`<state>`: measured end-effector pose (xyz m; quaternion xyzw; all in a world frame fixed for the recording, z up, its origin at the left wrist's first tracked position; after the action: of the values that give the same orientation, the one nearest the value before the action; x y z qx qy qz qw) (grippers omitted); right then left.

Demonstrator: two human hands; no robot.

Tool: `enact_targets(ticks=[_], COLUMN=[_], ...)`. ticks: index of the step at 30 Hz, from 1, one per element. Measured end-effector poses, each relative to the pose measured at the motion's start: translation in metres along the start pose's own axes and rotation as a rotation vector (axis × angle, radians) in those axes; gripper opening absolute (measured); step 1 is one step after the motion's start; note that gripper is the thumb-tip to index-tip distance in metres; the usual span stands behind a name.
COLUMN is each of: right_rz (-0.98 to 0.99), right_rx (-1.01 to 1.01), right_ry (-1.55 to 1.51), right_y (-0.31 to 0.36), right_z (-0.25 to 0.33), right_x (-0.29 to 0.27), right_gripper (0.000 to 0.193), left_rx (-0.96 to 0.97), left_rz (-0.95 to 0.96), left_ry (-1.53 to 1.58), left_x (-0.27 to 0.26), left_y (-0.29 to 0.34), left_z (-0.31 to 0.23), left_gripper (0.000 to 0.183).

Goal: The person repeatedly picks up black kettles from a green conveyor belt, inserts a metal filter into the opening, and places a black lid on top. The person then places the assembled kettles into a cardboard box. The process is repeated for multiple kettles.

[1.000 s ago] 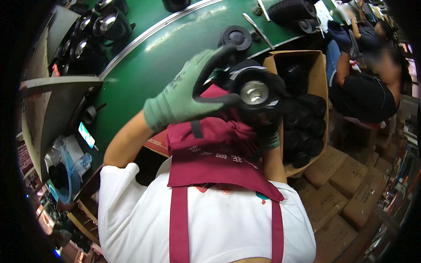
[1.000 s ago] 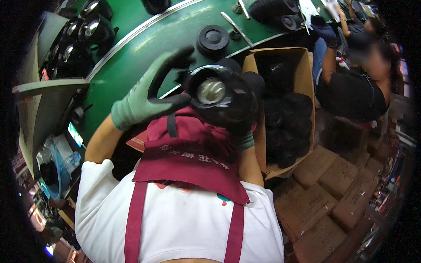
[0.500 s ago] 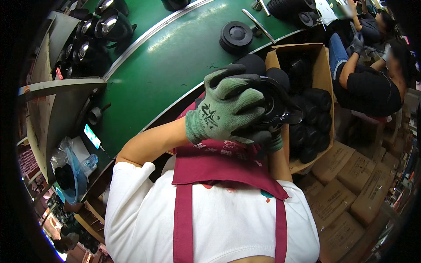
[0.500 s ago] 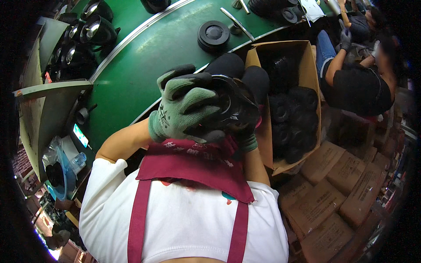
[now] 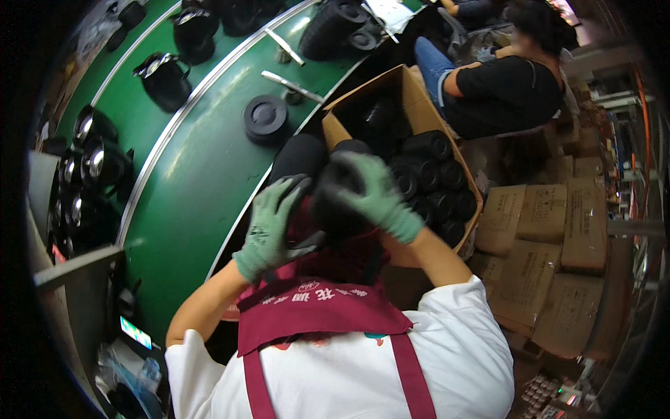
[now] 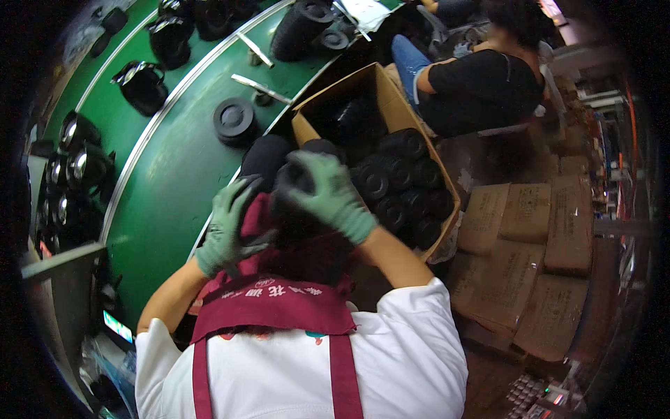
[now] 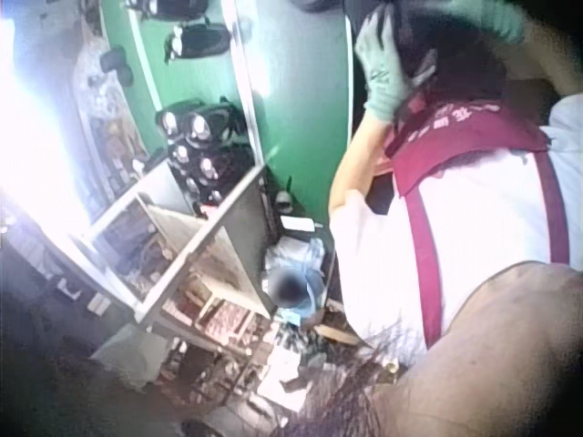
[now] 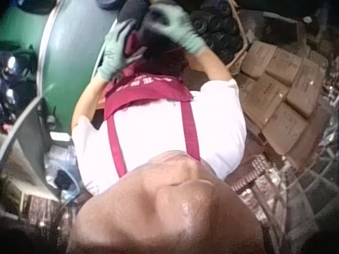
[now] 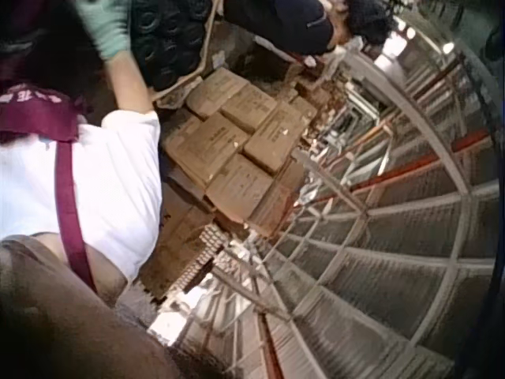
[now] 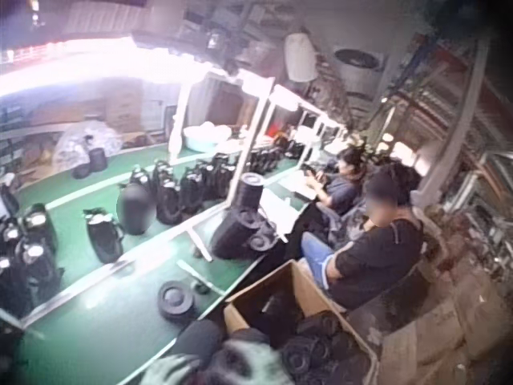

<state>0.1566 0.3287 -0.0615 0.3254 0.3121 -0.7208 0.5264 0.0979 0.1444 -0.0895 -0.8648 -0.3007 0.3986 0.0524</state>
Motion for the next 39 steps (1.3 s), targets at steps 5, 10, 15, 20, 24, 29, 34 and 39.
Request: enact_targets(ticks=[5, 10, 15, 20, 24, 29, 34, 39], right_rz=[0.330, -0.261, -0.167, -0.162, 0.218, 0.286, 0.224, 0.092], right_rx=[0.604, 0.215, 0.310, 0.174, 0.341, 0.371, 0.112, -0.049], right_ry=[-0.839, 0.205, 0.182, -0.282, -0.700, -0.390, 0.457, 0.542], right_y=[-0.021, -0.158, -0.227, -0.150, -0.054, -0.012, -0.001, -0.007], right_z=[-0.111, -0.176, -0.199, -0.168, -0.142, -0.080, -0.038, -0.045], right_x=[0.088, 0.087, 0.166, 0.082, 0.042, 0.028, 0.033, 0.040], right_gripper=[0.057, 0.075, 0.034, 0.041, 0.045, 0.049, 0.058, 0.055], left_rx=[0.077, 0.010, 0.004, -0.065, -0.016, 0.169, 0.156, -0.048], left_rz=[0.042, -0.213, -0.166, 0.050, -0.427, 0.131, 0.325, 0.323], left_ry=[-0.031, -0.127, -0.027, 0.240, 0.042, 0.069, 0.132, -0.401], left_x=[0.060, 0.055, 0.071, 0.039, -0.040, 0.031, 0.062, 0.070], left_y=[-0.007, 0.004, 0.006, -0.015, -0.052, -0.111, -0.130, -0.113], left_z=[0.016, 0.004, 0.018, 0.042, 0.045, 0.058, 0.068, 0.049], left_gripper=[0.096, 0.085, 0.088, 0.076, 0.063, 0.045, 0.036, 0.026])
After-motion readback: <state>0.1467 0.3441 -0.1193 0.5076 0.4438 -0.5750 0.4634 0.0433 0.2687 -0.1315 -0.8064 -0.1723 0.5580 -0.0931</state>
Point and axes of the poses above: each hand's wrist, its own y-axis away from the middle knuckle, its own x-axis out of the palm, z = x × y, the point moved 9 cm from there along -y, towards the middle knuckle, and after that the axes turned 5 degrees about -z, right-handed, at the moved point
